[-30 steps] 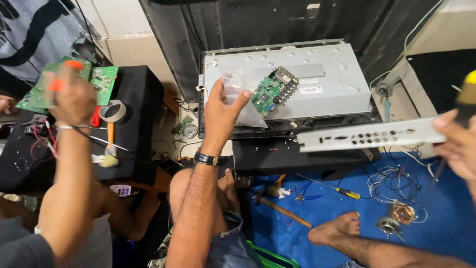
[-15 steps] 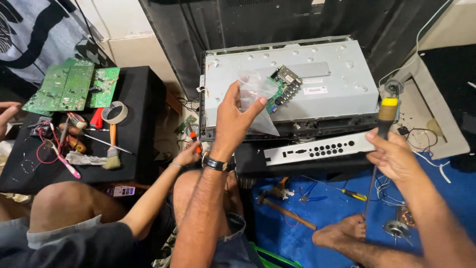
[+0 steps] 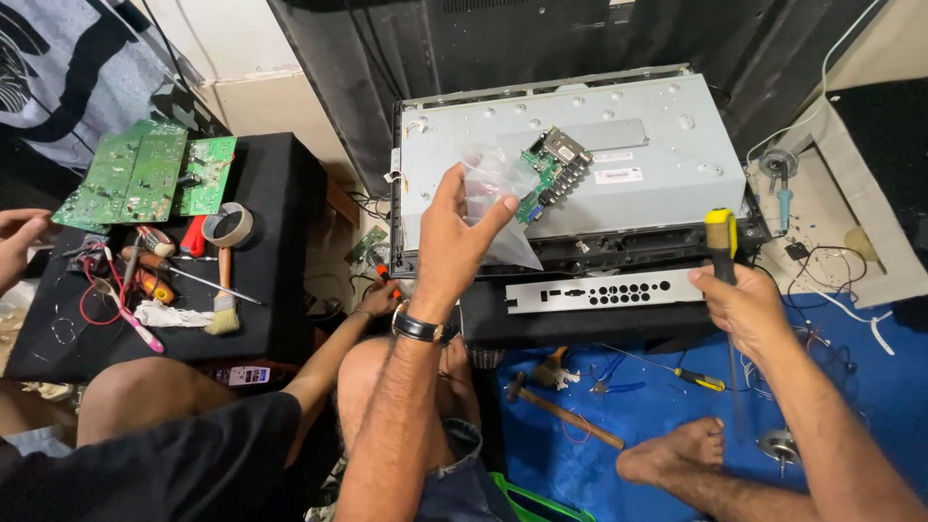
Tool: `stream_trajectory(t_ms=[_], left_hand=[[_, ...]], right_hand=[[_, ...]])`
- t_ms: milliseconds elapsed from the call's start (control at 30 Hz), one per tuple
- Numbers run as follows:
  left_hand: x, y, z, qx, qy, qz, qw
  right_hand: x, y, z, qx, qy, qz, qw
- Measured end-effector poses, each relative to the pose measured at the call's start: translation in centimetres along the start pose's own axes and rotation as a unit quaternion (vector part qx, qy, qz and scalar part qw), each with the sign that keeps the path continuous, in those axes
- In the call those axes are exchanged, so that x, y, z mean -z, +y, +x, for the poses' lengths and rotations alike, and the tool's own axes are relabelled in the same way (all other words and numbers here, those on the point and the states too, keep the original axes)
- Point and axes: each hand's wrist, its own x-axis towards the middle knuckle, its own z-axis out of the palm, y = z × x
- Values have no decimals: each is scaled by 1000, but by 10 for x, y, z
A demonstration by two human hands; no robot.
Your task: Removing a circuit board from the back of a television using a screwdriver.
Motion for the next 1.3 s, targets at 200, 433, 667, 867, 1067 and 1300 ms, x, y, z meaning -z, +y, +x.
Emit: stream_trajectory(t_ms=[200, 433, 667, 867, 1067, 1300], left_hand=[[-23, -21, 1, -2, -53, 38, 998], [-48, -19, -10, 30, -137, 85, 986], [-60, -34, -13, 96, -154, 101, 978], [-65, -52, -19, 16, -218, 257, 941], [-62, -66, -27, -55, -340, 390, 854], [-56, -79, -37, -190, -265, 444, 835]], right_hand=[[-7, 0, -9, 18, 75, -210, 975], [-7, 12, -8, 28, 84, -386, 918], [-2, 32, 5, 25, 149, -382, 912], [-3, -16, -18, 99, 120, -390, 908], [-12, -56, -40, 80, 118, -160, 977], [-21, -74, -53, 66, 109, -109, 986]])
